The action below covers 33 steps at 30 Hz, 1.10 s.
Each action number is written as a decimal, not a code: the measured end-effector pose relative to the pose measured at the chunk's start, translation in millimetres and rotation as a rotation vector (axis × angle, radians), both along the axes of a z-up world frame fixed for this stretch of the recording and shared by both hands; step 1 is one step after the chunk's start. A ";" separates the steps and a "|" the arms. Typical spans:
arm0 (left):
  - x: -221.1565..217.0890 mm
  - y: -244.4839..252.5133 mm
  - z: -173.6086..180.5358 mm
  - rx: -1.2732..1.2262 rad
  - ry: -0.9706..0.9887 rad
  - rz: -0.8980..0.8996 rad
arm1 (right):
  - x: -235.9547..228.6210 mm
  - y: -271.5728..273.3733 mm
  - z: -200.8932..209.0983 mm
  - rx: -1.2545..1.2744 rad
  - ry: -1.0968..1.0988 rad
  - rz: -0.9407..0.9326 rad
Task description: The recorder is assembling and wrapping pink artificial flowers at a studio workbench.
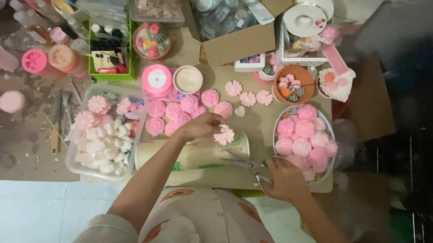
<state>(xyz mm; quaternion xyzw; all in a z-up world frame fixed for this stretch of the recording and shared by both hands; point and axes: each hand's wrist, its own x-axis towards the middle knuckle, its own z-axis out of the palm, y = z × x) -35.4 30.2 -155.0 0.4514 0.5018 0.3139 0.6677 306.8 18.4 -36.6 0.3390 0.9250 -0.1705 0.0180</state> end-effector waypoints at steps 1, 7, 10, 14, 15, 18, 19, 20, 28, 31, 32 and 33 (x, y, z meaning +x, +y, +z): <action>-0.8 0.9 -10.3 0.001 0.000 0.001 | -5.6 -4.1 1.3 0.001 0.000 0.001; -0.6 4.2 -23.0 0.130 -0.109 -0.003 | -49.1 -30.3 -17.9 -0.128 -0.075 -0.130; -1.8 5.2 -21.1 0.137 -0.097 -0.023 | -67.2 -43.2 -31.4 -0.149 0.082 -0.179; -2.8 6.6 -13.4 0.149 -0.053 -0.028 | -80.7 -52.2 -33.6 -0.201 0.137 -0.263; -3.6 6.8 -10.7 0.140 -0.040 -0.020 | -83.8 -53.8 -33.8 -0.251 0.167 -0.282; -2.5 8.4 -1.9 0.113 -0.102 0.060 | -84.7 -56.9 -37.7 -0.262 0.066 -0.324; -1.6 10.6 8.8 0.115 -0.101 0.059 | -78.7 -61.7 -43.1 -0.260 0.067 -0.325; -0.7 12.8 19.6 0.050 -0.154 0.194 | -72.8 -66.6 -48.4 -0.238 0.155 -0.365; 12.8 10.0 103.2 -0.296 -0.576 0.745 | 2.9 -77.1 -125.6 0.020 0.198 -0.845; 28.1 -3.1 146.2 -0.271 -0.682 0.716 | 4.3 -68.4 -139.3 -0.052 -0.093 -0.901; 32.7 -7.9 167.1 -0.248 -0.715 0.694 | 1.2 -64.8 -139.4 0.007 0.035 -0.898; 37.7 -13.1 188.1 -0.226 -0.747 0.669 | -1.5 -62.2 -138.9 0.065 0.162 -0.894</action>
